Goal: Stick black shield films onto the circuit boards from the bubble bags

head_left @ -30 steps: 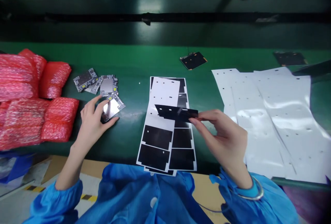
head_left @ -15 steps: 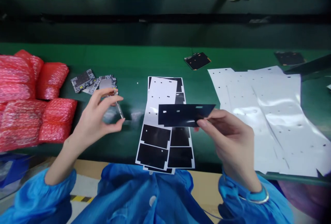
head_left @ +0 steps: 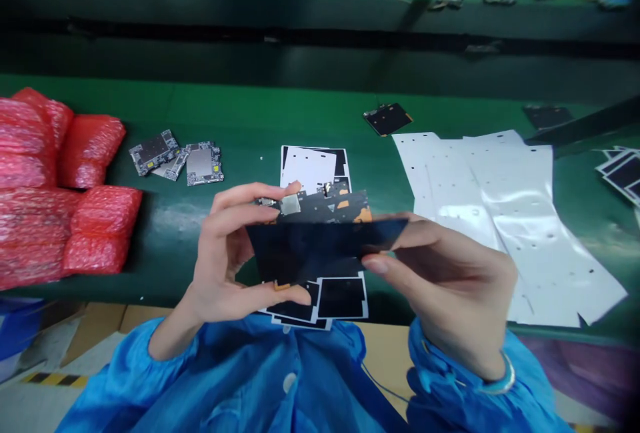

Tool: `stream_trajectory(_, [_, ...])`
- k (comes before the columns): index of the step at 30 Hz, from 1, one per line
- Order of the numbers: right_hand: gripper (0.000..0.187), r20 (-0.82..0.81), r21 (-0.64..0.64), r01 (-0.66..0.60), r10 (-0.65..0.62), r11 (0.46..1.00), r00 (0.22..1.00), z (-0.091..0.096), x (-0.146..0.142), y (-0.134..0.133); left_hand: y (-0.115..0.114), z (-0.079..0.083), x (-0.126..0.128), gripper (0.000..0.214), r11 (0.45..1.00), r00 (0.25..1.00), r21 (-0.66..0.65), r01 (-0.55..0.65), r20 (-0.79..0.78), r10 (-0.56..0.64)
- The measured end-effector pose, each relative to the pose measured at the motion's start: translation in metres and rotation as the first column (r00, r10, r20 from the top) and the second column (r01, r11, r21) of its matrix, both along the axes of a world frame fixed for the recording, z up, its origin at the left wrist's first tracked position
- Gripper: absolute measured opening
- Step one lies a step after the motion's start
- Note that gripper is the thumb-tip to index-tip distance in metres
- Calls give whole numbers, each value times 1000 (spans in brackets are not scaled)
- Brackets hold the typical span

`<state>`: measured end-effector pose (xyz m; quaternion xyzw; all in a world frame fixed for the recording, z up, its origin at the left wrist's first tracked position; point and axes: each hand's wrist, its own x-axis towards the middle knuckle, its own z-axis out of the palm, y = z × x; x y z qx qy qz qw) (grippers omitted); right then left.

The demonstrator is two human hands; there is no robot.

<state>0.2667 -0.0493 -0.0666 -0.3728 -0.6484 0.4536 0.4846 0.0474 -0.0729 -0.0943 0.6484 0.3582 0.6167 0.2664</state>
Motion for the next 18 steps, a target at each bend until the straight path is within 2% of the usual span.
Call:
stream_trajectory(6, [19, 36, -34, 1, 1, 999, 999, 2, 10, -3, -2, -6, 1, 77, 999, 1000, -38, 7, 6, -6])
stream_trajectory(11, [15, 41, -34, 17, -16, 999, 999, 3, 13, -4, -4, -5, 2, 77, 999, 999, -13, 36, 10, -35])
stream_trajectory(15, [15, 40, -42, 24, -22, 999, 999, 4, 13, -4, -8, -2, 3, 66, 996, 999, -92, -5, -41, 1])
stream_trajectory(18, [13, 36, -50, 32, -30, 998, 999, 5, 13, -4, -11, -3, 2, 66, 988, 994, -150, -28, -113, 11])
